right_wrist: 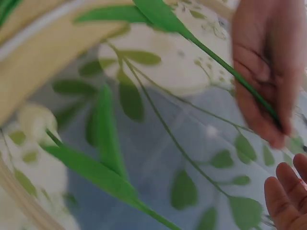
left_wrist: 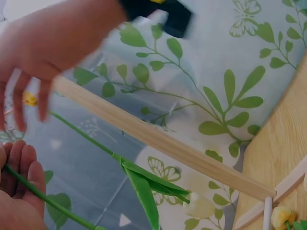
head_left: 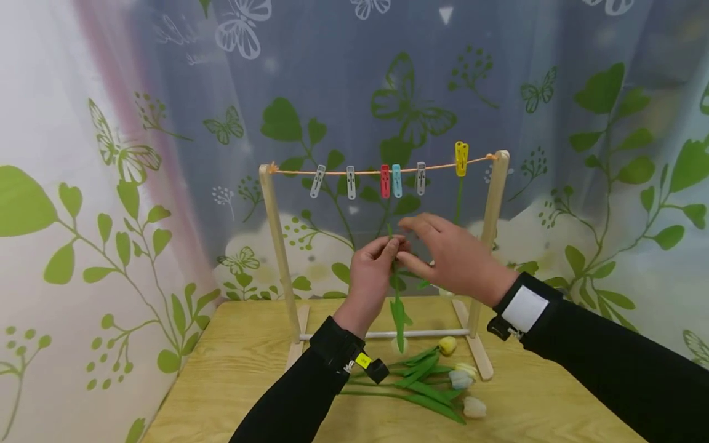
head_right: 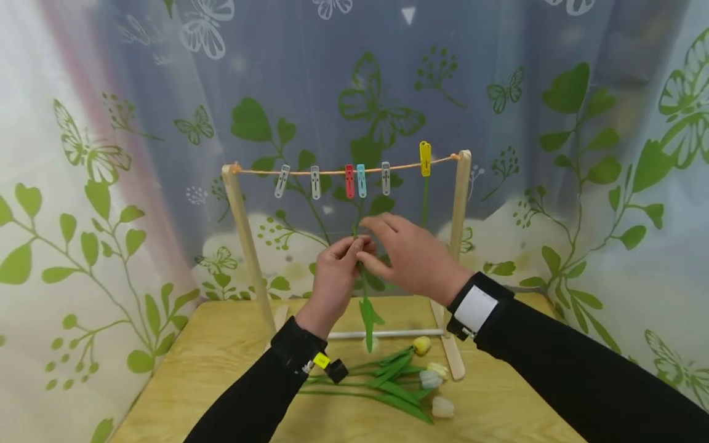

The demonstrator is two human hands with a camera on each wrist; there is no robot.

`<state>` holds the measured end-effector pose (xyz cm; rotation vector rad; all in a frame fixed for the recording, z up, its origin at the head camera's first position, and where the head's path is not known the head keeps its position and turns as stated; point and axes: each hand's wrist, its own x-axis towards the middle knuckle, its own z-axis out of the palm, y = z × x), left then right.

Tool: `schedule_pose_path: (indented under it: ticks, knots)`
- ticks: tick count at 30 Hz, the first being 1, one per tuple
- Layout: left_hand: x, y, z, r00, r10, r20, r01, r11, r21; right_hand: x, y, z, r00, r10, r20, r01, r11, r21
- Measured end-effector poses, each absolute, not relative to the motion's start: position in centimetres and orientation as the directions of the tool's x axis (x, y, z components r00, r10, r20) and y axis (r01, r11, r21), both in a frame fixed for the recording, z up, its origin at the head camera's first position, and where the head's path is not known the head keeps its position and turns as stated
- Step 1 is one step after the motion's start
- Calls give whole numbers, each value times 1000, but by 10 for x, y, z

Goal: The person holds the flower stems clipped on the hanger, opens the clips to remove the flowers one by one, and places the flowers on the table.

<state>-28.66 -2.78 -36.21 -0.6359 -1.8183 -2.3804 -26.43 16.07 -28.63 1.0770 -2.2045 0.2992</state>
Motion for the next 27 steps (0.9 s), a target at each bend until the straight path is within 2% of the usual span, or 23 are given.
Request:
schedule_pose_path:
  ticks: [8,13,18,27]
  knots:
    - [-281,-31,-370,-927,153,344,281,-326,902,-262,158,-339,-642,-469,606,-719,642,-265]
    - [-276,-33,-371,-920,115,375,313,-363,878,-261,152,-365,-758,-430,489,-642,622,-448]
    - [-269,-31,-373,-909,125,398,307,-446,841,-256,147,-394,-772,-466,432,-634,620,-463]
    - [-268,-38,-377,-908,127,399,292,-490,821,-257,147,-406,-732,-472,491,-669,635,-386]
